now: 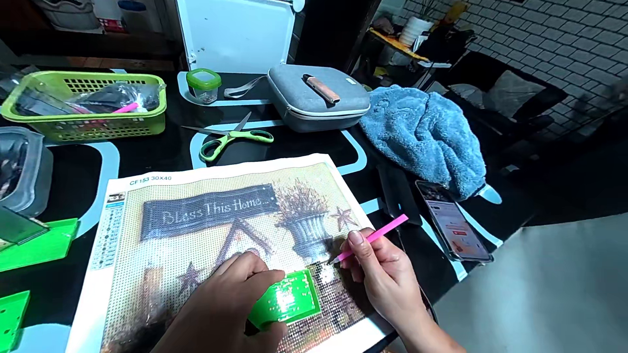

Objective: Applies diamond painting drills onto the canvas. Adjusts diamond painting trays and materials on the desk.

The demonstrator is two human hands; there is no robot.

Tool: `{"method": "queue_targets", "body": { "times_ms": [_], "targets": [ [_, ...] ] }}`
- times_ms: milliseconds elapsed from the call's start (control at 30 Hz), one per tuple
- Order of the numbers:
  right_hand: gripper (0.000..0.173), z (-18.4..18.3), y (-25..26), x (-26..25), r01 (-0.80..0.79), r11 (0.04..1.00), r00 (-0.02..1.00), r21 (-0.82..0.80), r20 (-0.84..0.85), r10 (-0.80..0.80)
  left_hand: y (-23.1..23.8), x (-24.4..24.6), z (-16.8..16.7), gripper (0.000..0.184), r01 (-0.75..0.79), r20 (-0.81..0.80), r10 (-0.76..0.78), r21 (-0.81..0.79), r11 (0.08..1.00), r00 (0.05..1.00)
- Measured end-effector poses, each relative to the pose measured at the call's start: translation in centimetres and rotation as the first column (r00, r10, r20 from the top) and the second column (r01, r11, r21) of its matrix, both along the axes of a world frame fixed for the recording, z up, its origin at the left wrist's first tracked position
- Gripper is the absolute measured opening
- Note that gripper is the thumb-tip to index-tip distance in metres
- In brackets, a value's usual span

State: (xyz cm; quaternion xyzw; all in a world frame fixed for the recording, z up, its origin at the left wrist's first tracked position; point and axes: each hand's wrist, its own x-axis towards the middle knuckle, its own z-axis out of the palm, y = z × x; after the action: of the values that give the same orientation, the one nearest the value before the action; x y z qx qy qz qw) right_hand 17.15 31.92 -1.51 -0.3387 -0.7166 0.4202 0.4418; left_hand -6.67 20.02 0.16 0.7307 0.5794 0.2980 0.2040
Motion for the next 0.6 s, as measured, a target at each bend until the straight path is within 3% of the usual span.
{"method": "queue_targets", "body": {
  "times_ms": [133, 533, 600],
  "targets": [
    [0.028, -0.14, 0.01, -0.03, -0.015, 0.999, 1.0, 0.03, 0.022, 0.014, -0.01, -0.02, -0.13, 0.049, -0.004, -0.011, 0.004, 0.007, 1.0, 1.0],
    [0.036, -0.59, -0.39, -0.09, -0.026, 0.913, 0.965, 0.408, 0.249, -0.084, 0.01, -0.05, -0.5, 0.049, -0.008, -0.014, 0.009, 0.049, 0.999, 1.0],
    [0.037, -0.48, -0.42, 0.0, -0.032, 0.918, 0.963, 0.395, 0.257, -0.077, -0.01, -0.06, -0.78, 0.049, -0.01, -0.025, 0.012, 0.08, 0.997, 1.0]
  ]
}}
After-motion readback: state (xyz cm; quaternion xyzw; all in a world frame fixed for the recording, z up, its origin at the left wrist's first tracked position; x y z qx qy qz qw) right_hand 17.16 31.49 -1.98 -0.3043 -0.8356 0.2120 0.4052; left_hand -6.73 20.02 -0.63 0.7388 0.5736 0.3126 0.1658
